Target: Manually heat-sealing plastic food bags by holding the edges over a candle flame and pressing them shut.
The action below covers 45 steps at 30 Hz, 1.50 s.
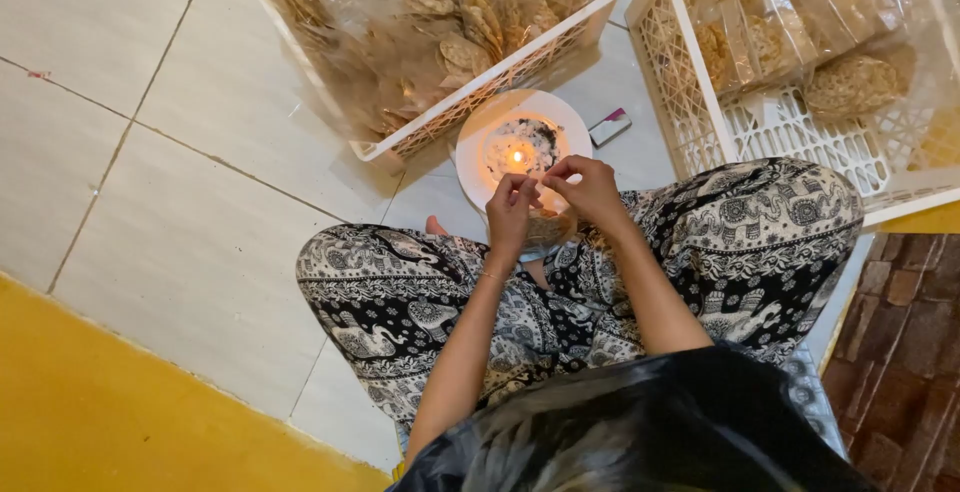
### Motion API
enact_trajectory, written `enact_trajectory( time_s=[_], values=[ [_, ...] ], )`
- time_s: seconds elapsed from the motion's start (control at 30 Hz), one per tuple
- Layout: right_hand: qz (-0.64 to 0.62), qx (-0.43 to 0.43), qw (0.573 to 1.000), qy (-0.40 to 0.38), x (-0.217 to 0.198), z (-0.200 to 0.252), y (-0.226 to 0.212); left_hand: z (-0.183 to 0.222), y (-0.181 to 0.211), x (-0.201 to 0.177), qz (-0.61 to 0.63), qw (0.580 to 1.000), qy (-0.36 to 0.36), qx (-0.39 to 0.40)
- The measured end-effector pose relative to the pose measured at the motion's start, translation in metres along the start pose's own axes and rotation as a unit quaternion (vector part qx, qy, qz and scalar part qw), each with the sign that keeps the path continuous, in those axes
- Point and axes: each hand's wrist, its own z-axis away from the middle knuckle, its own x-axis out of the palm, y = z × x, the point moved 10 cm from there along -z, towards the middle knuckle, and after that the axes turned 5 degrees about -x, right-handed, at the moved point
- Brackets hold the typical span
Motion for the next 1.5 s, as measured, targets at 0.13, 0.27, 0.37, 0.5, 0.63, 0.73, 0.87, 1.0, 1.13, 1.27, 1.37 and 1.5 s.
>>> enact_trajectory(
  time_s=[0.13, 0.27, 0.37, 0.5, 0.63, 0.73, 0.87, 1.0, 1.13, 1.27, 1.37, 1.5],
  values=[
    [0.006, -0.034, 0.999, 0.021, -0.002, -0.003, -0.001, -0.002, 0.001, -0.001, 0.001, 1.0, 0.006, 0.001],
    [0.014, -0.034, 0.999, 0.003, -0.007, 0.001, -0.024, -0.007, -0.005, -0.011, 0.015, 0.999, 0.035, 0.003],
    [-0.019, 0.001, 1.0, -0.023, -0.004, 0.002, -0.017, -0.012, -0.004, -0.021, 0.037, 0.997, 0.061, 0.005],
    [-0.074, 0.052, 0.995, -0.038, 0.001, 0.002, -0.006, -0.019, -0.004, -0.032, 0.06, 0.996, 0.07, -0.012],
    [-0.159, 0.107, 0.981, -0.033, -0.003, 0.005, -0.017, -0.027, -0.003, -0.035, 0.06, 0.996, 0.056, -0.024],
    [-0.161, 0.099, 0.982, -0.024, -0.008, 0.004, -0.019, -0.024, 0.009, -0.035, 0.051, 0.995, 0.048, -0.07],
    [-0.185, 0.171, 0.967, -0.03, 0.008, 0.004, 0.015, -0.031, -0.035, -0.037, 0.019, 0.983, 0.051, -0.176],
    [-0.172, 0.224, 0.958, -0.045, 0.032, 0.0, 0.062, -0.032, -0.06, -0.041, -0.038, 0.971, 0.088, -0.219],
    [-0.132, 0.252, 0.958, -0.039, 0.046, -0.005, 0.084, -0.033, -0.06, -0.042, -0.082, 0.963, 0.116, -0.231],
    [-0.11, 0.25, 0.962, -0.022, 0.046, -0.009, 0.08, -0.037, -0.066, -0.04, -0.076, 0.957, 0.131, -0.248],
    [-0.097, 0.248, 0.964, -0.014, 0.047, -0.015, 0.084, -0.043, -0.079, -0.042, -0.082, 0.953, 0.136, -0.257],
    [-0.088, 0.25, 0.964, -0.006, 0.047, -0.02, 0.087, -0.047, -0.091, -0.041, -0.092, 0.949, 0.126, -0.275]
  ],
)
